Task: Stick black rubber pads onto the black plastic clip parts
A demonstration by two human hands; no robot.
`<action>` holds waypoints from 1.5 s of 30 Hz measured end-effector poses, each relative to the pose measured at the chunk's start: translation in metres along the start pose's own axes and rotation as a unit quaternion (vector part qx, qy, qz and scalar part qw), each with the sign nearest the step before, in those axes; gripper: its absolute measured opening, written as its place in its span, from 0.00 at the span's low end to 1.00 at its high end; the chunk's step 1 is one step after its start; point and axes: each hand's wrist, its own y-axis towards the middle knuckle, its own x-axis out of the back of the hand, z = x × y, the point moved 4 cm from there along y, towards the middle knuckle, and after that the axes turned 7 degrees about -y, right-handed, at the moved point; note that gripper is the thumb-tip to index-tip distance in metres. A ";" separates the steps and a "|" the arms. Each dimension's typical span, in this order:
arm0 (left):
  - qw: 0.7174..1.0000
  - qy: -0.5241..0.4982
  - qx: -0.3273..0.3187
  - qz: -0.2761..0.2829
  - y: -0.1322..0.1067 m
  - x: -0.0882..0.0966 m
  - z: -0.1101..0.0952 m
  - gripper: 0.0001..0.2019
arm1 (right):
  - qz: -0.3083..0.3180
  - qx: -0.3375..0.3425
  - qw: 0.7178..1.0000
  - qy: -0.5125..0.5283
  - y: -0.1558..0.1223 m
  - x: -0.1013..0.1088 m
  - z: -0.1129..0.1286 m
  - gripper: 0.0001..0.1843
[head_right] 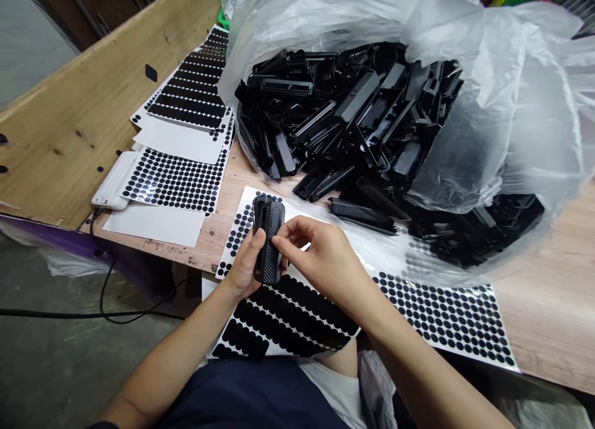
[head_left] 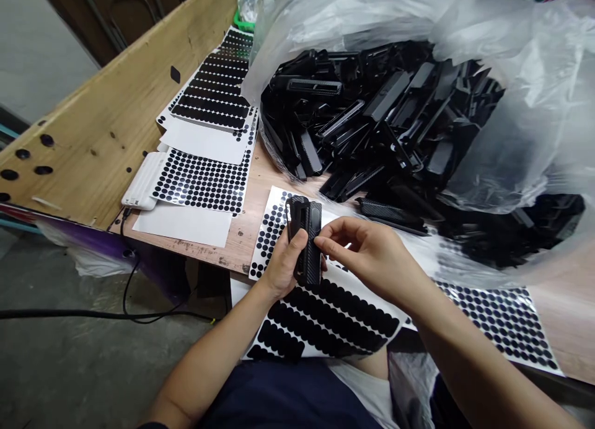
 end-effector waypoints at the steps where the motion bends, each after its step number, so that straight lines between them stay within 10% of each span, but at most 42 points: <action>1: 1.000 0.000 0.000 -0.002 0.000 0.000 0.000 0.36 | -0.005 0.005 1.000 -0.007 0.000 0.000 -0.001 0.20; 12: 0.999 -0.015 0.006 0.028 0.000 0.000 -0.003 0.32 | -0.198 0.039 0.972 -0.119 -0.005 0.007 -0.035 0.07; 17: 0.997 -0.070 0.015 0.003 0.003 -0.001 -0.005 0.31 | -0.109 0.074 0.962 -0.239 -0.021 -0.010 -0.067 0.10; 22: 0.994 -0.111 0.004 -0.017 0.004 -0.003 -0.008 0.26 | -0.095 0.245 0.954 -0.143 -0.046 -0.012 -0.045 0.07; 26: 0.995 -0.075 0.035 0.051 0.003 -0.003 -0.004 0.26 | -0.186 0.114 0.974 0.063 -0.040 0.024 -0.033 0.05; 30: 0.992 -0.026 0.065 0.106 0.001 -0.002 0.000 0.25 | -0.116 -0.041 0.977 0.177 -0.015 0.036 -0.033 0.20; 45: 0.991 -0.003 0.069 0.118 0.001 0.000 0.001 0.25 | -0.077 -0.037 0.981 0.176 -0.004 0.022 -0.027 0.18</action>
